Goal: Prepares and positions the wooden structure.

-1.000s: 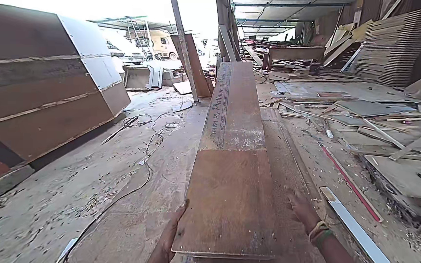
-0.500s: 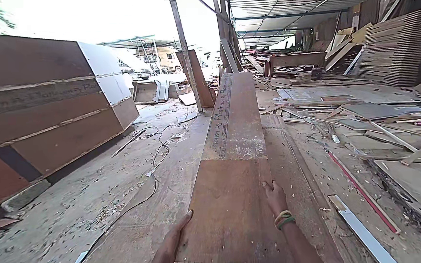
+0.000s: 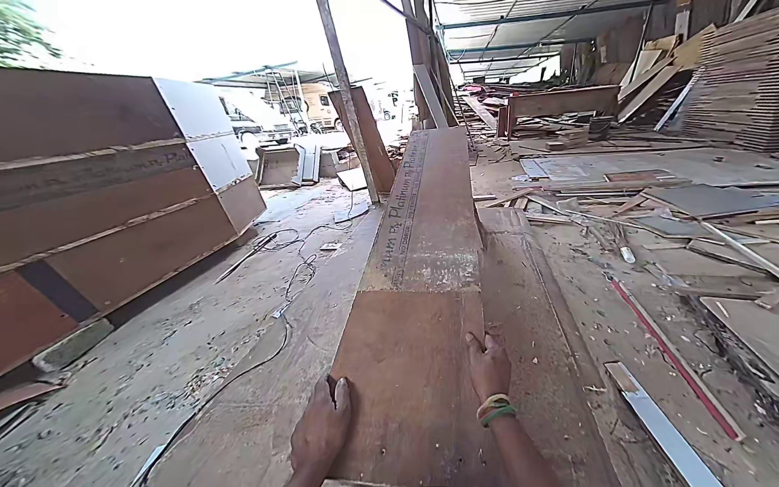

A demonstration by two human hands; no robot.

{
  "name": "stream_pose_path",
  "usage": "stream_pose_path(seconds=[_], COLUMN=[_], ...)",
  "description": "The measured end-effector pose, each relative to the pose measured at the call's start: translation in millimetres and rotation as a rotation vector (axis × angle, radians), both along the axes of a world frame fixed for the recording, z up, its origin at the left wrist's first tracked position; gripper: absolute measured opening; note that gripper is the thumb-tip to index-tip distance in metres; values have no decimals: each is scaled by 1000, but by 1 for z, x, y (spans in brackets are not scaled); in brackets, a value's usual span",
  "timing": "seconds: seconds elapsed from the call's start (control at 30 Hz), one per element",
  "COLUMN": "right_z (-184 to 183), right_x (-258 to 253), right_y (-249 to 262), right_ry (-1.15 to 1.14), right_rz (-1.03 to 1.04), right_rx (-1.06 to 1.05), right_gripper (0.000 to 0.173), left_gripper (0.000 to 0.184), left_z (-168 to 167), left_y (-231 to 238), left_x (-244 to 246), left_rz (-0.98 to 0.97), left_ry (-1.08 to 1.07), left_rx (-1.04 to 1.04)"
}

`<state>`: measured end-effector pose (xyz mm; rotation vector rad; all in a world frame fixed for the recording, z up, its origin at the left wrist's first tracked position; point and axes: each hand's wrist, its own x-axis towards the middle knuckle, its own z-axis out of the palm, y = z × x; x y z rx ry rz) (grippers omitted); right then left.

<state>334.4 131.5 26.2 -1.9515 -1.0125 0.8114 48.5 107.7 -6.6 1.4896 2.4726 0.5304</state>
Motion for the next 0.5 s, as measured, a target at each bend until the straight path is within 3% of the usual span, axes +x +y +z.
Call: stream_pose_path(seconds=[0.5], right_z=[-3], right_x=[6], right_y=[-1], right_ry=[7], right_rz=[53], right_rx=[0], right_gripper=[47], left_gripper=[61], left_z=[1], left_y=[2], left_x=[6], left_rz=[32], left_ry=[74], left_rx=[-36])
